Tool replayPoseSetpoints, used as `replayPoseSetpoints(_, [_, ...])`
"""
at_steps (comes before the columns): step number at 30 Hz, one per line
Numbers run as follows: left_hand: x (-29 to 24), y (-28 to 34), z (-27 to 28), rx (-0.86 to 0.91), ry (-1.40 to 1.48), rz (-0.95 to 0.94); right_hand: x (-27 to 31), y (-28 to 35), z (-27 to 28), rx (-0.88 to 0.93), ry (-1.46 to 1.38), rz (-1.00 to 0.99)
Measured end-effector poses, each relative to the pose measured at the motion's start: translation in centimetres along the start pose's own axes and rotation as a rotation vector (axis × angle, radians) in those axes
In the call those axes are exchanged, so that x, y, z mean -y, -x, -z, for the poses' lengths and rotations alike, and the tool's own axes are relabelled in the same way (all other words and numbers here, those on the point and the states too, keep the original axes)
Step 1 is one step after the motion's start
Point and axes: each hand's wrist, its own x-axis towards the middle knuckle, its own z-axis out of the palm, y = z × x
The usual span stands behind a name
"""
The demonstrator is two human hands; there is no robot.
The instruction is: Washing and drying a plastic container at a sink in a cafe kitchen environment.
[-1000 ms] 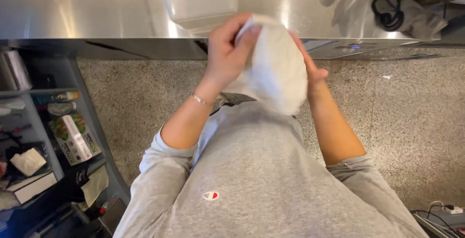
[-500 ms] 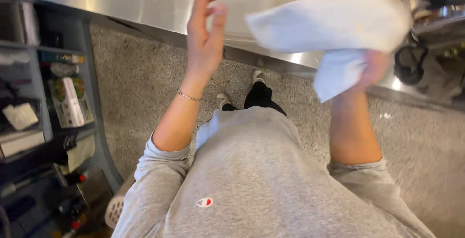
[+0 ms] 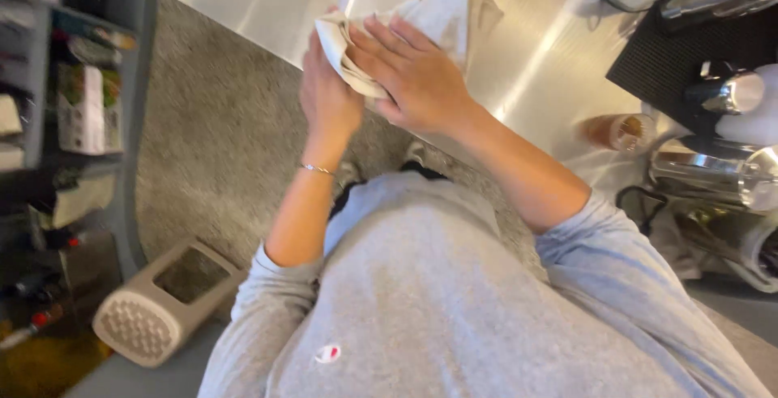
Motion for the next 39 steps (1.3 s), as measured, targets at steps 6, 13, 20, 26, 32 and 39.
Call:
replayPoseSetpoints(6, [2.2, 0.0, 0.3, -0.029, -0.051, -0.173, -6.9, 9.2, -2.5, -0.153, -1.015, -0.825])
replayPoseSetpoints(13, [-11.2, -0.9, 2.0, 0.124, -0.23, -0.173, -13.8, 11.7, 0.0, -0.867, -1.891, -0.614])
replayPoseSetpoints(20, [-7.2, -1.0, 0.5, 0.275, -0.394, -0.268, -13.5, 7.9, -2.7, -0.82, -1.903, -0.663])
replayPoseSetpoints(26, [-7.2, 1.0, 5.3, 0.363, -0.416, -0.187, -12.7, 6.9, -5.6, -0.483, -1.574, -0.786])
replayPoseSetpoints(32, [-6.0, 1.8, 4.4, 0.27, -0.407, -0.066, -9.9, 5.3, -8.0, -0.404, -1.621, -0.8])
replayPoseSetpoints(39, [2.0, 1.2, 8.7, 0.154, -0.357, -0.499, -13.1, 7.0, -10.1, -0.529, -1.744, -0.869])
